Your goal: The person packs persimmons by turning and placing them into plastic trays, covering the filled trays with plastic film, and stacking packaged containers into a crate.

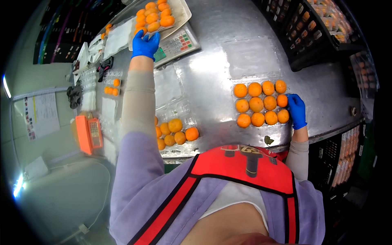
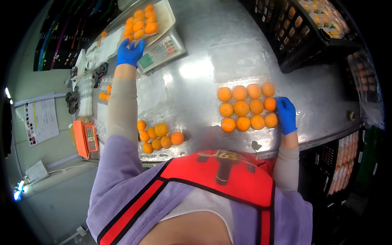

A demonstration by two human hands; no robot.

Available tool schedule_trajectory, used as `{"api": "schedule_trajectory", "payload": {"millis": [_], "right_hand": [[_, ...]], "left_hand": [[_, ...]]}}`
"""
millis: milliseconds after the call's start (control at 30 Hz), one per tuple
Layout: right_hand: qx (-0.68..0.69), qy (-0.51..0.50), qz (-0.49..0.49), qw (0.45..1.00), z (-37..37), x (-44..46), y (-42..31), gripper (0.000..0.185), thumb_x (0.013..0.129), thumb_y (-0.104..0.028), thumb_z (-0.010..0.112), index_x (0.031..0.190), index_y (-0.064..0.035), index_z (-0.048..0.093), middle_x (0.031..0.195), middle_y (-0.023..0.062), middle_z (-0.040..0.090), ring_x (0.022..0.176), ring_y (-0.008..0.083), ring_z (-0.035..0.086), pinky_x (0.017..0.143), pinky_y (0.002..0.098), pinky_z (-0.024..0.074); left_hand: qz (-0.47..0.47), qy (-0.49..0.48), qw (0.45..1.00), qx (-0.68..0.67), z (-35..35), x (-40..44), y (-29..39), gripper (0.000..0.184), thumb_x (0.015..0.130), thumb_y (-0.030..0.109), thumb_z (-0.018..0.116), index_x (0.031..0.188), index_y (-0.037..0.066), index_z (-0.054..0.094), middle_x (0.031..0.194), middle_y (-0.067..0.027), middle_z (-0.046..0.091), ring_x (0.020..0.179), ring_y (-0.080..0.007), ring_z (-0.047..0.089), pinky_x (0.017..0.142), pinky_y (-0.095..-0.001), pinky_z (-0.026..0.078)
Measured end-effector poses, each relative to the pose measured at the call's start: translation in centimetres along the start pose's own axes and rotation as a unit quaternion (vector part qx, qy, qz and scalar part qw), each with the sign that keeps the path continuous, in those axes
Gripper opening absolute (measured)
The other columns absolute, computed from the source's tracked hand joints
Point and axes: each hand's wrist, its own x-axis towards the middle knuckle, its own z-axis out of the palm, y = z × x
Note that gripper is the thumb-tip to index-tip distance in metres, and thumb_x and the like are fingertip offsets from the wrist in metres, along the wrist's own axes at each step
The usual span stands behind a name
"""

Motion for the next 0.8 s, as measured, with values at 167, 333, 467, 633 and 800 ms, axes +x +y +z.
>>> {"api": "schedule_trajectory", "payload": {"millis": [167,333,467,633,800], "right_hand": [[0.001,-0.013,-0.006,1.0,-0.2,-0.3,-0.2,0.015,0.089,-0.014,0.054,0.097,-0.0021,0.06,0.093,0.0028,0.062,0.081,0.0099,0.054,0.072,0.0227,0.0453],[-0.011,-0.006,0.0,1.0,-0.1,-0.2,-0.2,0.015,0.089,-0.014,0.054,0.096,-0.0024,0.06,0.09,0.0013,0.061,0.078,0.0087,0.053,0.068,0.0217,0.0443],[-0.016,-0.004,0.005,1.0,-0.2,-0.2,-0.2,0.015,0.089,-0.014,0.054,0.095,-0.0022,0.061,0.089,0.0011,0.061,0.077,0.0081,0.052,0.068,0.0214,0.0439],[-0.017,-0.005,0.005,1.0,-0.3,-0.2,-0.2,0.015,0.089,-0.014,0.055,0.095,-0.0019,0.061,0.089,0.0014,0.061,0.078,0.0083,0.053,0.069,0.0217,0.0439],[-0.013,-0.002,0.003,1.0,-0.2,-0.3,-0.2,0.015,0.089,-0.014,0.054,0.096,-0.0018,0.061,0.09,0.0021,0.061,0.079,0.0093,0.053,0.071,0.0221,0.0443]], "left_hand": [[0.061,-0.03,0.998,0.006,-2.2,4.7,-0.3,0.044,0.089,0.028,0.05,0.126,0.006,0.041,0.129,-0.0141,0.041,0.113,-0.0313,0.046,0.084,-0.0396,0.05],[-0.041,0.021,0.99,-0.131,-1.5,4.6,0.3,0.048,0.088,0.04,0.049,0.123,0.008,0.045,0.12,-0.0124,0.052,0.103,-0.0298,0.054,0.077,-0.0343,0.051],[0.086,-0.135,0.987,0.022,-1.1,4.6,-0.7,0.042,0.092,0.031,0.045,0.126,0.008,0.044,0.127,-0.0096,0.046,0.115,-0.0249,0.046,0.091,-0.0371,0.044],[0.0,-0.055,0.998,0.024,0.2,4.1,-0.9,0.041,0.083,0.035,0.059,0.114,0.009,0.05,0.12,-0.0131,0.053,0.111,-0.0308,0.049,0.092,-0.0461,0.041],[-0.011,-0.062,0.998,-0.028,2.3,2.6,-1.6,0.042,0.088,0.026,0.051,0.125,0.005,0.043,0.131,-0.0146,0.045,0.12,-0.0322,0.042,0.099,-0.0497,0.036]]}}
